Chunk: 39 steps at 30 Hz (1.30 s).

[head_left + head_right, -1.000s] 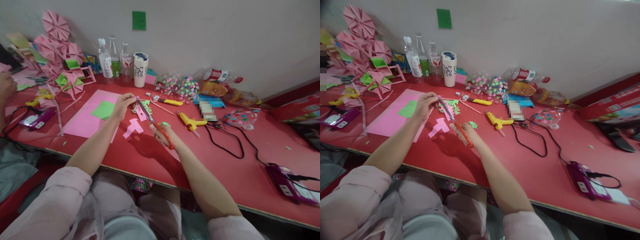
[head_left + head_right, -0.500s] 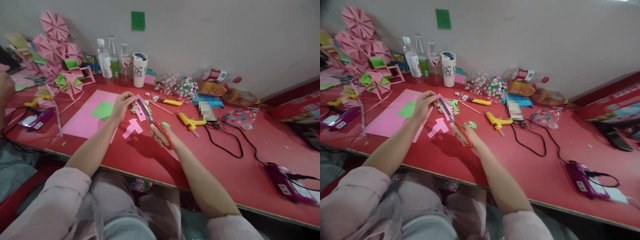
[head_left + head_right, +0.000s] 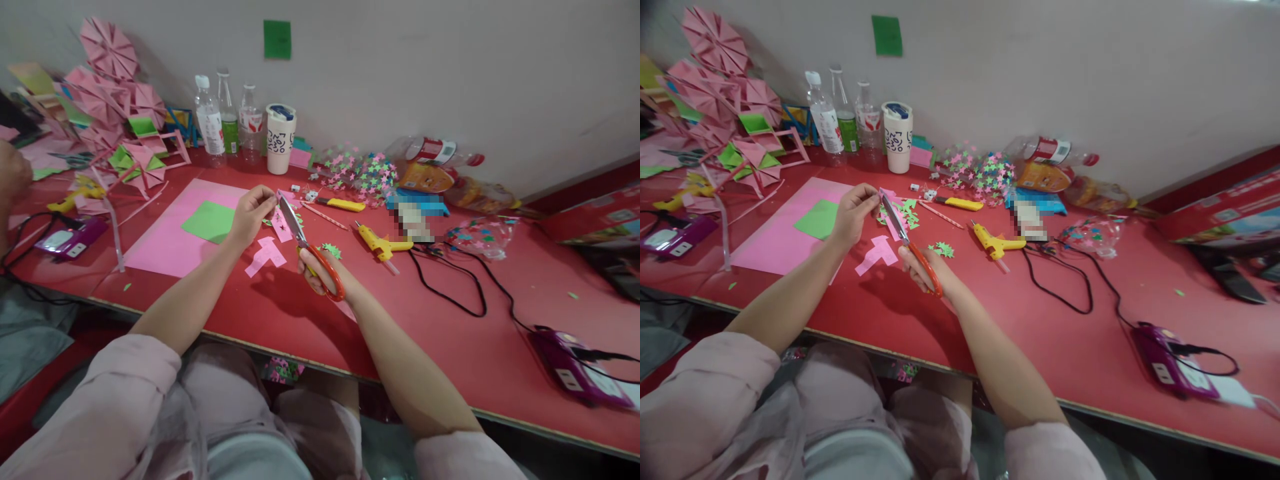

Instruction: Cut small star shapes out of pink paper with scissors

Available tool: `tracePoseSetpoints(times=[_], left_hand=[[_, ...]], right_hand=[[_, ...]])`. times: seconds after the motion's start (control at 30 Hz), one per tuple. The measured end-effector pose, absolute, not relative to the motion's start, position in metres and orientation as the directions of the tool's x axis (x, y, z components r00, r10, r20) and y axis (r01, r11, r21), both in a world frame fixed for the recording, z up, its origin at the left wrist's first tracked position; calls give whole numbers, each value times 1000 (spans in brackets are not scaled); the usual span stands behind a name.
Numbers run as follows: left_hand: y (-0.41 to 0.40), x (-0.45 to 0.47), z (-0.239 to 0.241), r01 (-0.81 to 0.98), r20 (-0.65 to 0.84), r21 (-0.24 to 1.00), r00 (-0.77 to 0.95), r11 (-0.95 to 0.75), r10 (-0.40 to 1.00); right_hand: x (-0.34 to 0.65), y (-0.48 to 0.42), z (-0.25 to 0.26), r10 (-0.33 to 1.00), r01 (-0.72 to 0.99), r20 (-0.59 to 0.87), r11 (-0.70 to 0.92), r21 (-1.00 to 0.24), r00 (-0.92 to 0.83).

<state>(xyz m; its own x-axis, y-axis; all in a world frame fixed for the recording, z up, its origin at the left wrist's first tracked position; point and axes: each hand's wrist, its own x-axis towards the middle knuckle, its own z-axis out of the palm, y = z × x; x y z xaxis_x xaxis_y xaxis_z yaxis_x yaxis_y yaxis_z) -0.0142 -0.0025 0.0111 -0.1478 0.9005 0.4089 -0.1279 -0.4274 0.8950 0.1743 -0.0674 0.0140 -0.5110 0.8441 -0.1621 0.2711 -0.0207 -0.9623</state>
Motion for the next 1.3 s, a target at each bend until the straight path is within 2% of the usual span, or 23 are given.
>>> tracePoseSetpoints(times=[0.33,0.53,0.8,1.3], left_hand=[[-5,-10,7,-132,420,888,-156,-440,894],[-4,-8,4,-141,405,892,-170,-429,898],[-5,-11,7,-212,378,893,-129,-398,917],[-4,-11,4,-268,384,874,-128,-404,915]], right_hand=[[168,-67,8,870,276,-225,-108,-955,-439],[167,-70,14,878,294,-226,-103,-950,-423],[175,-66,20,851,318,-206,-48,-947,-484],[171,-65,7,865,315,-248,-111,-942,-437]])
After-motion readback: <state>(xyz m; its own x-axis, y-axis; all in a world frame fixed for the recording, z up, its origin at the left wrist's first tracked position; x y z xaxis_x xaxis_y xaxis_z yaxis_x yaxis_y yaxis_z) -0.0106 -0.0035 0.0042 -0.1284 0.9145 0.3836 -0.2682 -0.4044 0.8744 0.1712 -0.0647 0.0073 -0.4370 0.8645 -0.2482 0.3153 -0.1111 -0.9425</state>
